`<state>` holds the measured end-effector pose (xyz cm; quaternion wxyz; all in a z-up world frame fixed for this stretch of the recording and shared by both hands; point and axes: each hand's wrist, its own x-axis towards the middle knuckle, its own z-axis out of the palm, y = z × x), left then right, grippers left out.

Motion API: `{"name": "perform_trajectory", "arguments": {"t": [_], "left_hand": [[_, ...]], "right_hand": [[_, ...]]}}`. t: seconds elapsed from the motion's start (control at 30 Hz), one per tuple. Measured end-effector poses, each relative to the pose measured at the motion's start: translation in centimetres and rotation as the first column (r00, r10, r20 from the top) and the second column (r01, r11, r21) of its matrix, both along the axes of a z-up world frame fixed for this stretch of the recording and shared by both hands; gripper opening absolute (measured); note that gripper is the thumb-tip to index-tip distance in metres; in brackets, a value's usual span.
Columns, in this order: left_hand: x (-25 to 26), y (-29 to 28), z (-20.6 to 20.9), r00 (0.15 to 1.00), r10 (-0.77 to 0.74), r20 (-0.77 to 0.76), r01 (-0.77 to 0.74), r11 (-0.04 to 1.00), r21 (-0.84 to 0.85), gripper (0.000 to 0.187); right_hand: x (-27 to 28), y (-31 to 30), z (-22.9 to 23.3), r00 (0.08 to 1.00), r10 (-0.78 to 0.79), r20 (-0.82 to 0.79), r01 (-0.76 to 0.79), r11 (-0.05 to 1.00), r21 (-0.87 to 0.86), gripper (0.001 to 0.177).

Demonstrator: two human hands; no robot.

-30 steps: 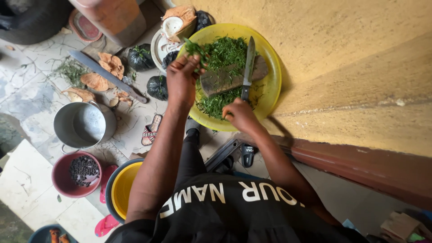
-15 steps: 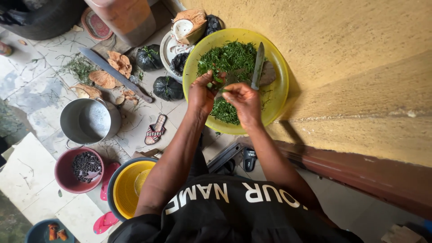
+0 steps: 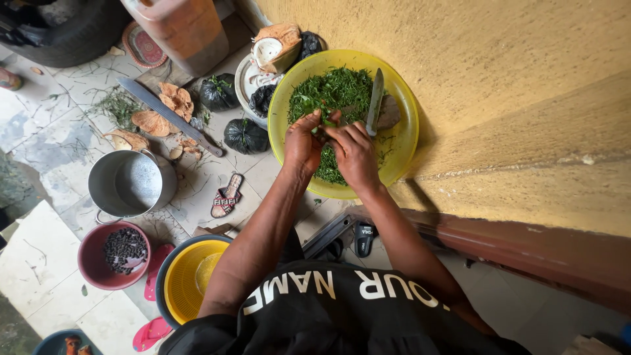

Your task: Shred green leaves by hand and with a knife in a bowl.

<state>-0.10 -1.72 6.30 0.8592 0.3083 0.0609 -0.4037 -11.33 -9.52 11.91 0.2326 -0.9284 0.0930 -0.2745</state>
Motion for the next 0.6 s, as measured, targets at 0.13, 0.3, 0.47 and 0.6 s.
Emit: {"name": "perform_trajectory", "arguments": {"t": [0.13, 0.3, 0.47, 0.6], "left_hand": [[0.2, 0.0, -1.2, 1.000, 0.003, -0.013, -0.003, 0.999, -0.038, 0.015], [-0.1, 0.0, -1.7, 0.999, 0.013, -0.035, -0.014, 1.000, -0.010, 0.014], [0.0, 0.4, -0.1, 0.998, 0.012, -0.056, -0.012, 1.000, 0.004, 0.011], [0.0, 0.3, -0.4, 0.999, 0.010, -0.051, -0.009, 1.000, 0.024, 0.011]], "right_hand": [[-0.4, -0.3, -0.8, 0.998, 0.006, 0.069, -0.007, 1.000, 0.019, 0.017], [-0.7, 0.5, 0.5, 0.994, -0.013, 0.109, 0.004, 0.996, 0.088, 0.018], [-0.7, -0.1, -0.5, 0.998, 0.030, 0.063, -0.039, 0.990, 0.139, 0.026], [-0.6, -0.2, 0.2, 0.999, 0.040, -0.004, -0.039, 0.995, 0.095, 0.038]]}}
